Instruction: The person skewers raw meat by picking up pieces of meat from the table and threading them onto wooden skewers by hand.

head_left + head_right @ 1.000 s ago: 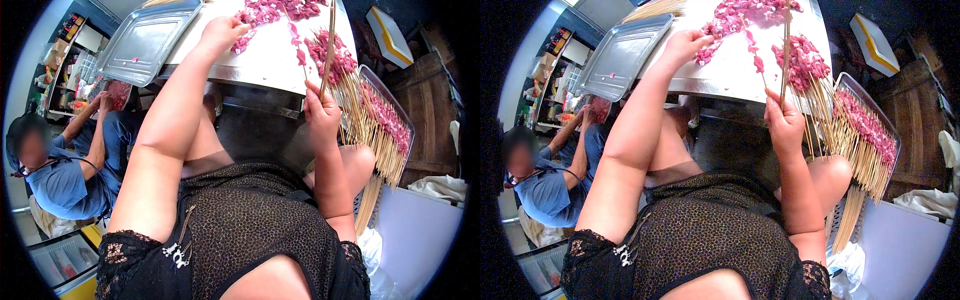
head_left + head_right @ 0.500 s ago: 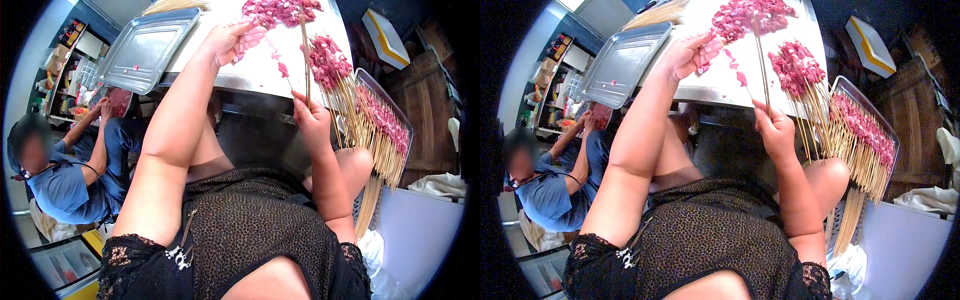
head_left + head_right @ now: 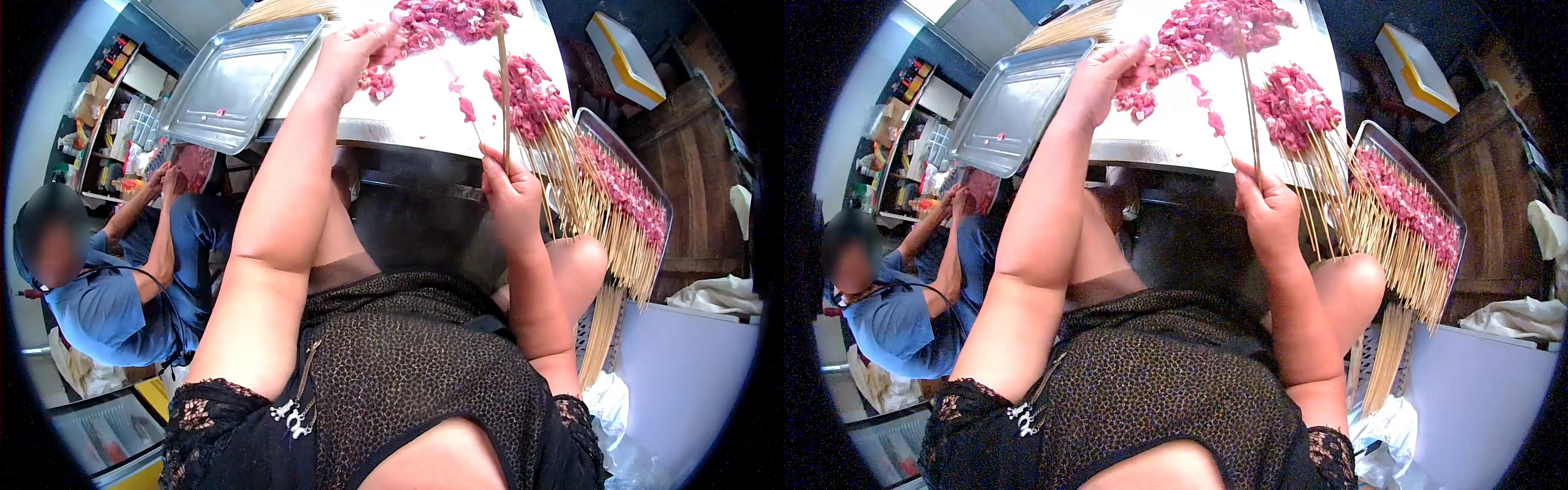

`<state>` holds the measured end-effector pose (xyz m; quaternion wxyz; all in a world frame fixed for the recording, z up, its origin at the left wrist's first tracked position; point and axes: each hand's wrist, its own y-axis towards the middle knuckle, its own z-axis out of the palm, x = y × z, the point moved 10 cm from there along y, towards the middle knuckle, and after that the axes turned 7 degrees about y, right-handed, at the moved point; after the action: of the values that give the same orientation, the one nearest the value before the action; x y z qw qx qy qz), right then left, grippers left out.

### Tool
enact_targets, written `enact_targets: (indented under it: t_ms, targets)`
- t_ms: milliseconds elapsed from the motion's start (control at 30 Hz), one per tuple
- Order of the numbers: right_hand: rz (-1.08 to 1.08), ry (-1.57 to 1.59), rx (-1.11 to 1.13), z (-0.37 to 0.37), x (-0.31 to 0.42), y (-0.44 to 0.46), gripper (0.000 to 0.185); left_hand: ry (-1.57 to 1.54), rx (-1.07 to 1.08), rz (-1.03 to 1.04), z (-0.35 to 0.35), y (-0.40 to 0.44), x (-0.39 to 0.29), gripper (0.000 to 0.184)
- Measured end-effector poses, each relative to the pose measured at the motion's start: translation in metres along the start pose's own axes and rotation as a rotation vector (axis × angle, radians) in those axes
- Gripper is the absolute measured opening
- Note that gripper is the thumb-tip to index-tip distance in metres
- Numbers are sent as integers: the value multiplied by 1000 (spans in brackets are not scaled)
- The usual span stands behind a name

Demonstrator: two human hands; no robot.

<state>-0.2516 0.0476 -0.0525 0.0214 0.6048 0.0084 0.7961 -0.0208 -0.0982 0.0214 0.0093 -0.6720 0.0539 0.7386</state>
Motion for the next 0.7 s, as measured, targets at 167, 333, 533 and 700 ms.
enact_targets:
  t_ms: [167,333,533,700]
  targets:
    - [-10,-6,-9,-2,2,0,24,568,-17,102,-11,11,-2,25]
    - [-15,-19,-19,-4,-3,5,24,1014,-156,133,-37,33,13,18]
    - [-14,7,3,-3,-7,7,23,1415,59,324,2,40,30,23]
    - [-17,-1,5,-4,-7,7,23,955,-68,-31,-7,22,15,15]
